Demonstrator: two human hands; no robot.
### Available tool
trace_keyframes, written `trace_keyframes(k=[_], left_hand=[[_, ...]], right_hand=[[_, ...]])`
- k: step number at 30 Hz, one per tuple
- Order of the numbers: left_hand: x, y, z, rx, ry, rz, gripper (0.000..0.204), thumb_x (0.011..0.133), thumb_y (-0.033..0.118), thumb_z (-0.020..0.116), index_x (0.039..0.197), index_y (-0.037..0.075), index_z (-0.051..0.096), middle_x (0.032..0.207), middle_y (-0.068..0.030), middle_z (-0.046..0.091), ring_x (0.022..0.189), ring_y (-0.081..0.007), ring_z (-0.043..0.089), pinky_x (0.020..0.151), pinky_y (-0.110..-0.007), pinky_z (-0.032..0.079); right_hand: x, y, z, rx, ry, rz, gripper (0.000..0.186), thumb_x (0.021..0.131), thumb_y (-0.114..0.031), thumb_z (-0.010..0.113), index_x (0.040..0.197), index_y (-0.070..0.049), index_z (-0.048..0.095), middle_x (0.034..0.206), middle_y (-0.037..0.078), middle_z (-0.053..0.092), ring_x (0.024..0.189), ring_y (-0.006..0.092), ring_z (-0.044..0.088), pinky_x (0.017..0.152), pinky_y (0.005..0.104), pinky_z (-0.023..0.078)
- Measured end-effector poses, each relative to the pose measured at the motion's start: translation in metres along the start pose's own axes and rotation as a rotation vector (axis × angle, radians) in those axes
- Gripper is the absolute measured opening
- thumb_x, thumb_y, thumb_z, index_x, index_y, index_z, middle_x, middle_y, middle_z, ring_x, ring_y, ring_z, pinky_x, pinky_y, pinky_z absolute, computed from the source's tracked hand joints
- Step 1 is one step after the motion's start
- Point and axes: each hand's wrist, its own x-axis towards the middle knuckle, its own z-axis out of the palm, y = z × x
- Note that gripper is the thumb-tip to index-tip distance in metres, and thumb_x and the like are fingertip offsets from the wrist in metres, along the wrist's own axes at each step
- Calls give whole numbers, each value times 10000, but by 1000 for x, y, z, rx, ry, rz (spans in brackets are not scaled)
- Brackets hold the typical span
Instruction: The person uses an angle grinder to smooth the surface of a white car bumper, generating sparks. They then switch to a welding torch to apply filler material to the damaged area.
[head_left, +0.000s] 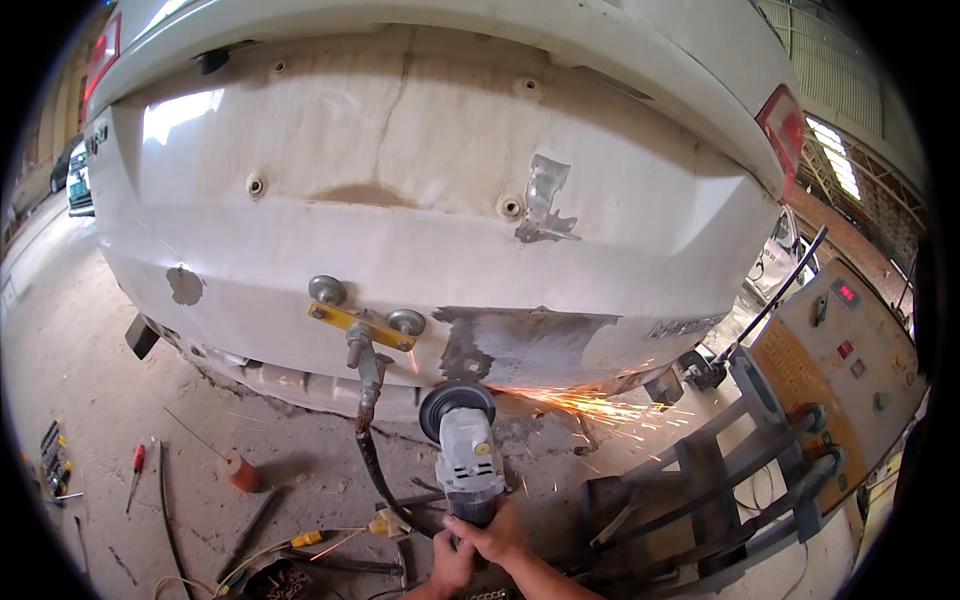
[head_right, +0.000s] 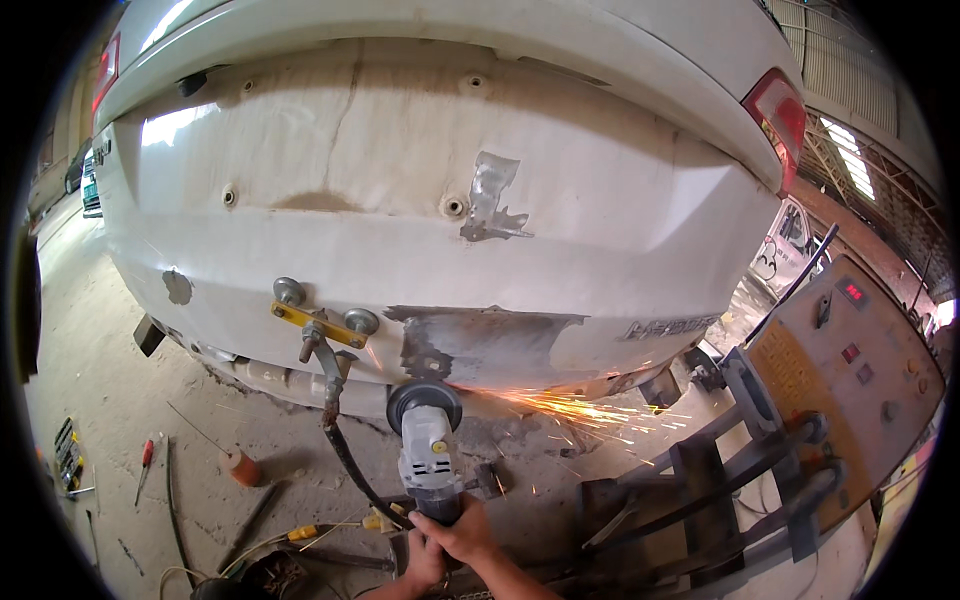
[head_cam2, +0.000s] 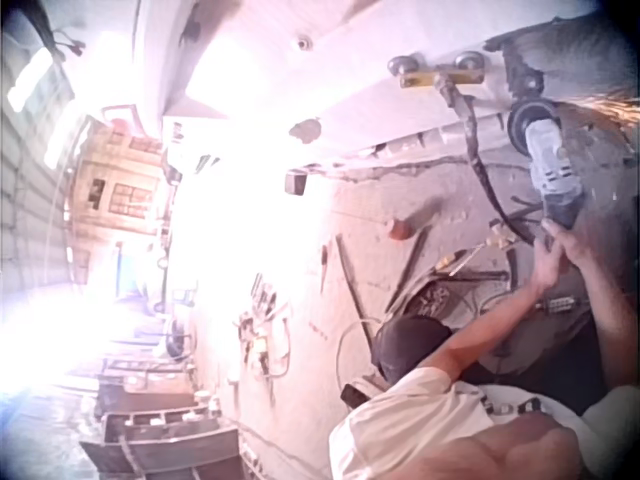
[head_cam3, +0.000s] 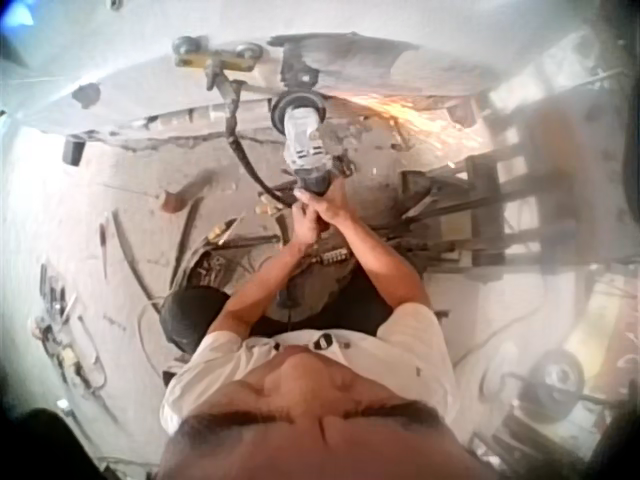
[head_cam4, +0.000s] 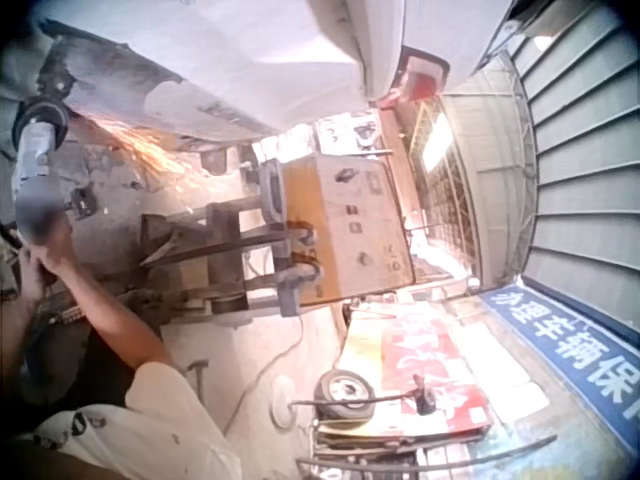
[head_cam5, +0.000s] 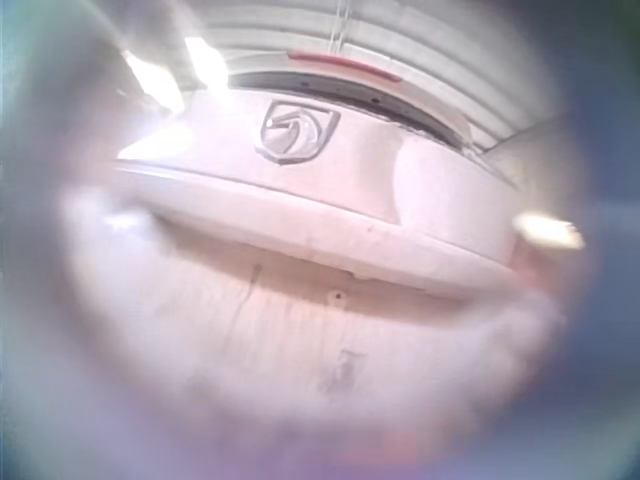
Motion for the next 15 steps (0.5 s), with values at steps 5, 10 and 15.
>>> trace_keyframes(k=[5,10,15], left_hand=[[14,19,-2,134,28,10,455,774,391,621,828,-57,561,697,-83,585,686,-117,509,623,-324,457],[0,-11,-4,10,-32,-72,495,769,439,615,819,-50,559,707,-61,584,691,-108,503,610,-309,452],[19,31,-1,130,10,-42,419,736,338,631,837,-63,562,701,-77,592,671,-113,510,604,-314,455]], right_hand=[[13,4,-2,154,-17,-6,347,661,-232,771,855,22,636,800,91,656,727,143,619,664,296,493],[0,4,0,18,-8,12,364,658,-258,773,857,16,639,799,84,654,719,142,608,682,290,487],[14,3,-1,209,-11,24,349,648,-165,758,929,-11,619,833,47,639,738,143,608,706,301,493]])
